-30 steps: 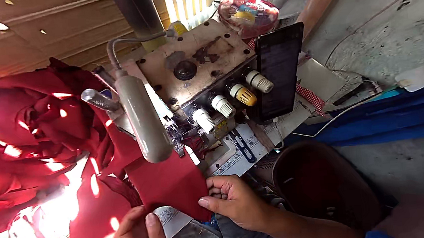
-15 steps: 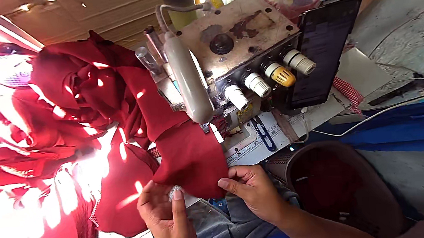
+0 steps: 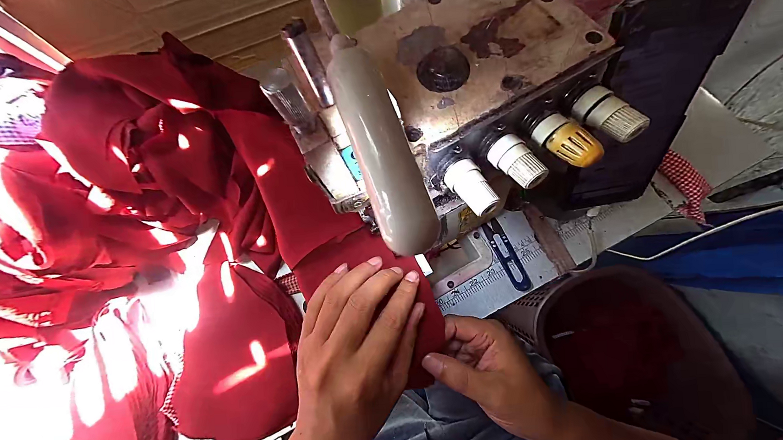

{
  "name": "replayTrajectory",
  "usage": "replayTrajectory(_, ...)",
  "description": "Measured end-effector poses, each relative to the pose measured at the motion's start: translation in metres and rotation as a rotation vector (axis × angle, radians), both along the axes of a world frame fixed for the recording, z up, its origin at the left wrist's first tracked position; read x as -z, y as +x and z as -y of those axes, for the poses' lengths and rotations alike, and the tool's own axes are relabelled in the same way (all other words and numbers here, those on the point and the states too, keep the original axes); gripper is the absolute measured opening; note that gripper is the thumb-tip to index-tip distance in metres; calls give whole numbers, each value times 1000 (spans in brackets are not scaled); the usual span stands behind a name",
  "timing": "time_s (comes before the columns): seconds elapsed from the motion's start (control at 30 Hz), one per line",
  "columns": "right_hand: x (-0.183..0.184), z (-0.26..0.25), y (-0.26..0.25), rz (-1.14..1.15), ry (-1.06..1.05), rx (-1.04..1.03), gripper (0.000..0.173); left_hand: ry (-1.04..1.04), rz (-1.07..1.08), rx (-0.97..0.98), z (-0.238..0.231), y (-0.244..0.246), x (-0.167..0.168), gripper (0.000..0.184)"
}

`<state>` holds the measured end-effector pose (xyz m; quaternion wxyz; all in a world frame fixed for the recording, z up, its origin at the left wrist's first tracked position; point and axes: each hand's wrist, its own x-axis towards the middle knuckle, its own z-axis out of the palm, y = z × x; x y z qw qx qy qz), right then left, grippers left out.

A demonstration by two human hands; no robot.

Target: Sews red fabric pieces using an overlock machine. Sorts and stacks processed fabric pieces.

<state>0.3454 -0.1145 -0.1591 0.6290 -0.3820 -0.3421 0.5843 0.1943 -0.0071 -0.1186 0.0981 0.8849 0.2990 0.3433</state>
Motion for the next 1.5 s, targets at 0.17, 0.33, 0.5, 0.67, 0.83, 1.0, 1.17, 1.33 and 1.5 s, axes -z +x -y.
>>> replayTrajectory(0.17, -7, -16, 4, -48, -24, -52, 7, 37, -28, 22, -9, 0, -6, 20)
replayTrajectory(0.33, -11, -30, 8, -80, -52, -81, 9, 51, -52, 62, -16, -4, -10, 20)
replayTrajectory(0.5, -16, -40, 12, -100, -64, -60, 12, 31, -40, 53, -17, -6, -8, 22)
replayTrajectory(0.67, -11, -32, 10, -39, -86, -85, 19, -27, 49, -47, 11, -18, 9, 25)
replayTrajectory(0.83, -2, -17, 9, 69, -90, -70, 14, -344, 468, -249, 78, -18, 40, 22)
replayTrajectory(1.0, -8, -15, 9, 130, -76, -32, 16, -1110, 914, -162, 83, -11, 45, 49)
replayTrajectory(1.17, -13, -13, 9, 138, -30, -20, 16, -606, 798, -293, 64, -19, 24, 13)
replayTrajectory(1.33, -14, -12, 7, 133, 15, -17, 20, -192, 417, -191, 39, -17, -4, 21)
replayTrajectory(1.5, -8, -12, 5, 75, 5, -41, 18, -68, 125, -49, 8, -1, -10, 24)
